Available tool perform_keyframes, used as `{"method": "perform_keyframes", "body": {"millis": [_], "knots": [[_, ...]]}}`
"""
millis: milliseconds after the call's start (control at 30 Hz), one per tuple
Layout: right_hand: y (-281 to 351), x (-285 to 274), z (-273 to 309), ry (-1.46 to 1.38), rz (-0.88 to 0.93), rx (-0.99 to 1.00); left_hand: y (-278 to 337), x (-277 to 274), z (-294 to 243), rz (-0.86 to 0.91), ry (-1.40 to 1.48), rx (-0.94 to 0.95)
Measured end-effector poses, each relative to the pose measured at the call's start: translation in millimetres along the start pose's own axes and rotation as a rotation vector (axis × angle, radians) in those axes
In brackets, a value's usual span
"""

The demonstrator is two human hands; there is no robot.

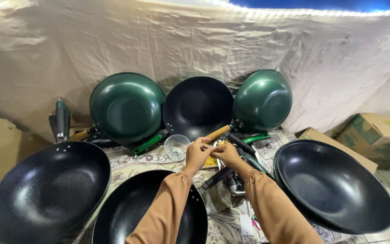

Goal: Attaching a wooden handle to a metal pan using screws and a manual screwdriver.

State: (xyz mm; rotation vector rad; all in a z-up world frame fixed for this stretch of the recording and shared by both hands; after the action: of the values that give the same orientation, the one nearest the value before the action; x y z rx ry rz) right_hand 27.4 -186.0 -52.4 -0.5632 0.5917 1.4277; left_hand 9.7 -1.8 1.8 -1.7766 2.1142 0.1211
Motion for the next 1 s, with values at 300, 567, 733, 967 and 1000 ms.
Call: {"method": "perform_keyframes", "body": {"millis": [300,567,733,967,1000], "knots": [[56.4,-41.5,43.1,-0.310,-0.070,-0.055,14.9,-25.6,-23.4,-0.161,0.293,-0.021],[74.1,-59.8,47.5,-0.497,-0.077,-0.076,30.7,-26.6,-19.2,-0.214,0.559,-0.107],[77.0,-73.3,37.9,-0.475,-0.115,-0.021,40.7,-11.8,-22.4,-0.186,0.653,-0.132],[125.8,-93.6,78.1,-0.697,0.085,0.016,53.3,59.8,-32.1,-0.005,0.641,-0.180],[135.9,-95.8,89.2,-0.736,0.129,0.028,55.7,70.5,-35.7,0.009,0.678,-0.214]]}}
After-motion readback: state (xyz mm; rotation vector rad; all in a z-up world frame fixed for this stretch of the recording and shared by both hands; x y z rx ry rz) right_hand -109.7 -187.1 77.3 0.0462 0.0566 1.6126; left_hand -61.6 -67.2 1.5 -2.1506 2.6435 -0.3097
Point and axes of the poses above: each hand's wrist, its own y-axis away from the middle knuckle, its own x-axis out of the palm, z = x × y, the point moved 1 cm from there along -y, towards the middle knuckle, and after that the axes turned 1 degree about z, right-handed, at the moved point
